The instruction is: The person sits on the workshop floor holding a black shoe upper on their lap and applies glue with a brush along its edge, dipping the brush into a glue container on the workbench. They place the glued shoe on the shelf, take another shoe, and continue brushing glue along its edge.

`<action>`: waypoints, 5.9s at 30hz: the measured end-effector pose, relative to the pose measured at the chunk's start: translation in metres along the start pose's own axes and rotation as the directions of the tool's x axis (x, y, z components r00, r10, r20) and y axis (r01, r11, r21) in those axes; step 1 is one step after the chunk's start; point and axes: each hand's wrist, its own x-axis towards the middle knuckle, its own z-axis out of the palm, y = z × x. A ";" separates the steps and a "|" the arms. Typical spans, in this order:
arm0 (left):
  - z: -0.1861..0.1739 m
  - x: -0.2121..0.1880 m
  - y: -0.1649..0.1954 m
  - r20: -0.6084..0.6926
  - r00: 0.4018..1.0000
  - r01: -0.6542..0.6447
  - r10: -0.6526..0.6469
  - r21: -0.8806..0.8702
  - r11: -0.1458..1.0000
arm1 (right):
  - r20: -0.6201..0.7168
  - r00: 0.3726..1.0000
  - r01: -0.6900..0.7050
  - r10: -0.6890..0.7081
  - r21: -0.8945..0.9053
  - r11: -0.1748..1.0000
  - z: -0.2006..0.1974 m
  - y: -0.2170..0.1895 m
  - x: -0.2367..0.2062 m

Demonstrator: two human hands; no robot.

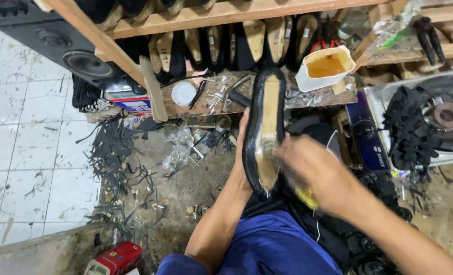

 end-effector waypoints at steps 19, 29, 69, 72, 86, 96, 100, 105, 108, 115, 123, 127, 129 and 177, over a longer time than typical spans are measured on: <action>0.019 -0.023 -0.004 0.017 0.998 -0.057 0.056 0.126 0.990 | -0.144 0.972 -0.179 0.184 0.043 0.983 -0.011 0.058 0.014; -0.009 0.001 0.012 0.241 0.971 0.006 0.005 -0.048 0.999 | 0.131 0.965 -0.260 0.228 0.368 0.893 0.008 -0.008 -0.029; -0.033 -0.060 -0.054 0.299 0.953 -0.035 -0.040 0.242 0.970 | -0.586 0.389 0.016 0.711 0.775 0.631 0.038 0.138 -0.069; -0.020 -0.031 -0.058 0.298 0.927 -0.304 0.226 0.246 0.920 | -0.833 0.427 -0.297 0.352 0.238 0.925 0.065 0.138 -0.072; 0.104 0.199 -0.032 0.413 0.504 -0.806 0.758 0.540 0.242 | -0.840 0.405 -0.446 0.362 0.164 0.880 0.129 0.148 -0.114; 0.138 0.324 -0.024 0.367 0.361 -0.699 0.858 0.715 -0.011 | -0.839 0.342 -0.493 0.423 0.223 0.841 0.123 0.146 -0.109; 0.134 0.336 -0.025 0.350 0.298 -0.458 0.888 0.868 -0.189 | -0.812 0.352 -0.526 0.466 0.241 0.816 0.122 0.142 -0.110; 0.139 0.340 -0.030 0.330 0.263 -0.392 0.907 0.895 -0.212 | -0.792 0.364 -0.549 0.490 0.243 0.800 0.121 0.138 -0.106; 0.142 0.339 -0.031 0.364 0.197 -0.409 0.910 0.874 -0.262 | -0.796 0.375 -0.544 0.475 0.226 0.808 0.119 0.137 -0.105; 0.142 0.342 -0.032 0.327 0.262 -0.394 0.908 0.895 -0.209 | -0.803 0.398 -0.567 0.444 0.165 0.807 0.118 0.131 -0.112; 0.135 0.342 -0.021 0.300 0.290 -0.411 0.909 0.897 -0.164 | -0.818 0.327 -0.607 0.474 0.202 0.769 0.120 0.130 -0.118; 0.134 0.338 -0.017 0.329 0.275 -0.502 0.903 0.851 -0.157 | -0.804 0.288 -0.613 0.520 0.263 0.745 0.121 0.132 -0.121; 0.133 0.336 -0.016 0.359 0.268 -0.516 0.894 0.837 -0.182 | -0.797 0.274 -0.620 0.538 0.281 0.733 0.121 0.133 -0.121; 0.161 0.310 -0.016 0.195 0.467 -0.401 0.863 0.916 0.010 | -0.794 0.291 -0.607 0.534 0.278 0.745 0.114 0.128 -0.108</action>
